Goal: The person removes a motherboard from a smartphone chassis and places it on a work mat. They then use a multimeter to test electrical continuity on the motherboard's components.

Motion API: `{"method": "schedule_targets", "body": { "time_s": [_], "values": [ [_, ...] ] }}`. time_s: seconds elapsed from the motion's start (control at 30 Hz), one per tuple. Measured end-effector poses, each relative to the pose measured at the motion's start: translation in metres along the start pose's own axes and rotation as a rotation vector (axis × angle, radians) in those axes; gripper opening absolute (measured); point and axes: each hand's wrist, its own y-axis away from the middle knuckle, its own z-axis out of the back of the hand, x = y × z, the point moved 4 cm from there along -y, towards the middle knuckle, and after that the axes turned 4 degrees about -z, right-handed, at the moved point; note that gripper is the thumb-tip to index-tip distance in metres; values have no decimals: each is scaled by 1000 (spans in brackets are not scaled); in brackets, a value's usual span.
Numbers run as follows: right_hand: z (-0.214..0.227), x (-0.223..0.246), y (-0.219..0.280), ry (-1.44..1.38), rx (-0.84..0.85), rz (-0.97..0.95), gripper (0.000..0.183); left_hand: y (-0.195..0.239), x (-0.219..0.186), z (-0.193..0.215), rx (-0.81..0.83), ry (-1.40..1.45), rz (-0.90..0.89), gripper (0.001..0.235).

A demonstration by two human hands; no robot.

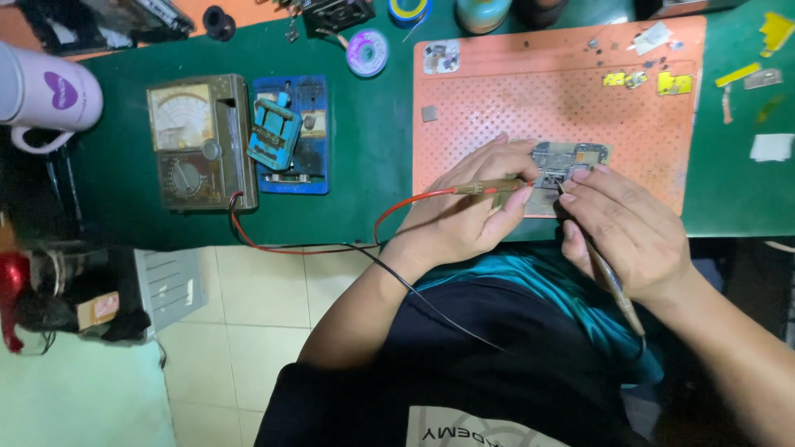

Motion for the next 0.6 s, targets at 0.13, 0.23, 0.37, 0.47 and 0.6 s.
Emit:
{"method": "schedule_targets", "body": {
  "time_s": [0.13,0.23,0.37,0.47,0.6],
  "values": [
    [6,-3,-5,4,-190,-35,20,-9,-3,0,-81,13,-16,19],
    [14,-5,-3,9,-256,2,19,-15,-8,-2,-42,15,-12,16],
    [17,-5,1,14,-312,36,20,-14,-4,-7,-44,24,79,14],
    [16,-5,1,-3,-336,46,21,-12,-3,-7,-48,17,96,13],
    [16,-4,1,0,-341,60,23,-12,-4,-7,-50,8,109,12]
  ]
}}
